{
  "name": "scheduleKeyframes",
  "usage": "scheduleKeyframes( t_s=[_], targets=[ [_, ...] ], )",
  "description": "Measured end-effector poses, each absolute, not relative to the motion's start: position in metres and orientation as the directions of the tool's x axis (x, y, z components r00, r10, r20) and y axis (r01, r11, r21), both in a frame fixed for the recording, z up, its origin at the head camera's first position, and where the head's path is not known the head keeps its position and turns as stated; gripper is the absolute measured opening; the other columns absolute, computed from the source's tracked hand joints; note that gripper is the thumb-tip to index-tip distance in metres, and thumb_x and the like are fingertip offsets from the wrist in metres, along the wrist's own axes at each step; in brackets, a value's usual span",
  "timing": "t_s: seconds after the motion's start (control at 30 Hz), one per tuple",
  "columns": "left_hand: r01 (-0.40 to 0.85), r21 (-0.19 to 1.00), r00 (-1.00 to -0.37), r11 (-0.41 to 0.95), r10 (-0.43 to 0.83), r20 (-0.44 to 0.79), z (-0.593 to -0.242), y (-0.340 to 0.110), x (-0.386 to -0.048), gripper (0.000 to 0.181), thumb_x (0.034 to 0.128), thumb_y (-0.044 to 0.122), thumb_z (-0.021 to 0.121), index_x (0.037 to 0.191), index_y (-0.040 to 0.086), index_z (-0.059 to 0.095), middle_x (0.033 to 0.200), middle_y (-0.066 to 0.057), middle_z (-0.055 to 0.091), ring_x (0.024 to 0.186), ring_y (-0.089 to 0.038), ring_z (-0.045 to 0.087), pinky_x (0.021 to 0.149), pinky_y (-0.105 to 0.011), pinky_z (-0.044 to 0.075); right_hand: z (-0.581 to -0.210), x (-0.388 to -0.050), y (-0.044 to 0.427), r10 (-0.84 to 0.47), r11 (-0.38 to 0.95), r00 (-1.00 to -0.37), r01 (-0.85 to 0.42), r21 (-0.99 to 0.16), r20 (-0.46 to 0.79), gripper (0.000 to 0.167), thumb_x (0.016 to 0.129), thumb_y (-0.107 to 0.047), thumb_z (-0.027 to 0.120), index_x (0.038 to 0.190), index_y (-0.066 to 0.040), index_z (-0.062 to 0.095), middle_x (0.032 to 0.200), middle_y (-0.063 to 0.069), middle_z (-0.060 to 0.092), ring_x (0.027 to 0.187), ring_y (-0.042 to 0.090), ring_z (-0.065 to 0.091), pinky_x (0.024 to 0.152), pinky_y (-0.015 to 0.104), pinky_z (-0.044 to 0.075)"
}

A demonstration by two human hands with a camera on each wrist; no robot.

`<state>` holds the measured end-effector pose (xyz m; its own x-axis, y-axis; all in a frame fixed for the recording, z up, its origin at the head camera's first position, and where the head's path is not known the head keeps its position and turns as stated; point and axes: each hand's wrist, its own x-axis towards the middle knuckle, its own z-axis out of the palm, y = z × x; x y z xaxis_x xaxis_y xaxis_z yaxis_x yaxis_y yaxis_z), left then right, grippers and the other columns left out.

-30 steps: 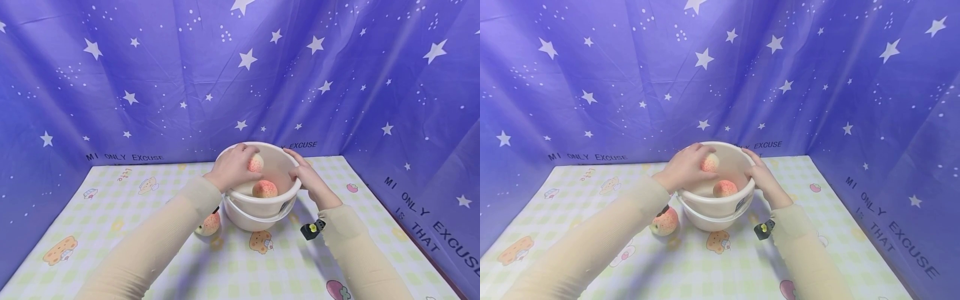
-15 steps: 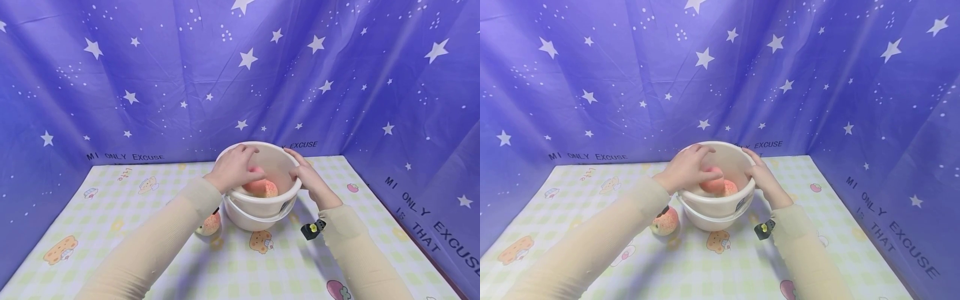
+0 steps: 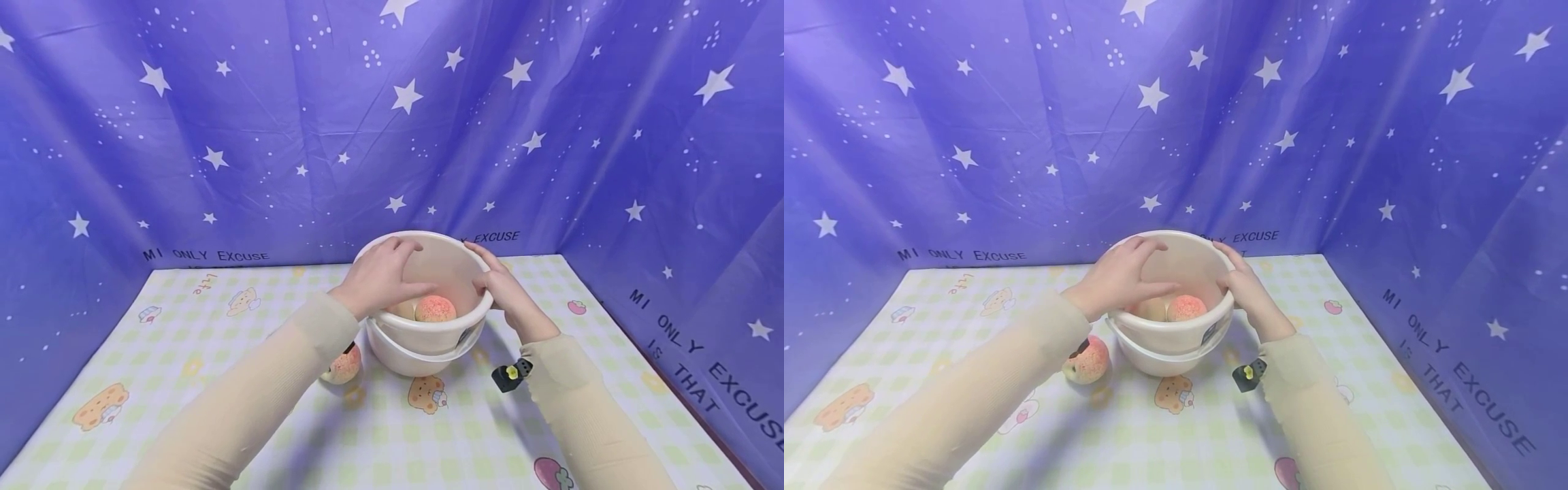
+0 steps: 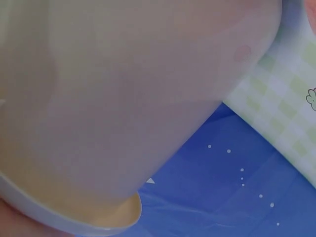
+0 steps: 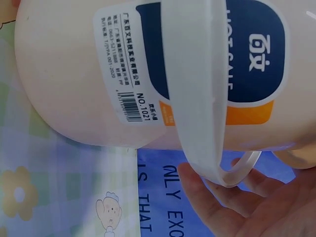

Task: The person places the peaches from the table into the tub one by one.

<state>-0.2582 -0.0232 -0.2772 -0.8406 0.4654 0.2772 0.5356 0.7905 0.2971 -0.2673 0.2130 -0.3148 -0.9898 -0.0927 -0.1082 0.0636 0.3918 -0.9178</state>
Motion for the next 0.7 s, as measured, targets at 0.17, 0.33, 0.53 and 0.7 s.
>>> scheduleKeyframes(
  t_s=[0.17,0.33,0.53,0.7],
  targets=[
    [0.544,0.292,-0.834,0.787,0.466,0.296,-0.276,-0.026,-0.255,0.073,0.0828,0.062,0.069,0.138,0.016,0.054,0.14,-0.004,0.056,0.134,-0.022,0.049,0.114,-0.039,0.037,-0.315,-0.267,0.214,-0.096,0.391,-0.99,0.062,-0.918,-0.107,0.098,0.069,0.002,0.042,0.158,-0.032,0.02,0.158,0.018,0.027,0.105,0.033,0.052,0.067,0.031,0.049],
    [0.556,0.291,-0.824,0.778,0.473,0.312,-0.273,-0.03,-0.25,0.072,0.0834,0.062,0.068,0.138,0.017,0.054,0.142,-0.004,0.055,0.134,-0.024,0.049,0.115,-0.04,0.035,-0.315,-0.267,0.214,-0.101,0.388,-0.989,0.062,-0.92,-0.109,0.098,0.069,0.002,0.041,0.158,-0.03,0.02,0.158,0.018,0.025,0.111,0.035,0.05,0.067,0.03,0.049],
    [0.549,0.314,-0.829,0.775,0.459,0.319,-0.272,-0.035,-0.245,0.07,0.0833,0.06,0.069,0.138,0.019,0.054,0.143,-0.004,0.053,0.13,-0.027,0.05,0.108,-0.042,0.042,-0.314,-0.268,0.214,-0.108,0.382,-0.988,0.063,-0.922,-0.112,0.098,0.069,0.002,0.041,0.158,-0.03,0.02,0.158,0.018,0.025,0.114,0.035,0.048,0.068,0.03,0.049],
    [0.543,0.327,-0.834,0.773,0.452,0.315,-0.272,-0.039,-0.24,0.068,0.0835,0.056,0.071,0.138,0.018,0.055,0.143,-0.004,0.053,0.129,-0.028,0.05,0.107,-0.043,0.043,-0.315,-0.268,0.215,-0.111,0.377,-0.986,0.071,-0.923,-0.121,0.098,0.069,0.002,0.041,0.158,-0.031,0.02,0.158,0.018,0.025,0.115,0.035,0.047,0.069,0.03,0.049]
  ],
)
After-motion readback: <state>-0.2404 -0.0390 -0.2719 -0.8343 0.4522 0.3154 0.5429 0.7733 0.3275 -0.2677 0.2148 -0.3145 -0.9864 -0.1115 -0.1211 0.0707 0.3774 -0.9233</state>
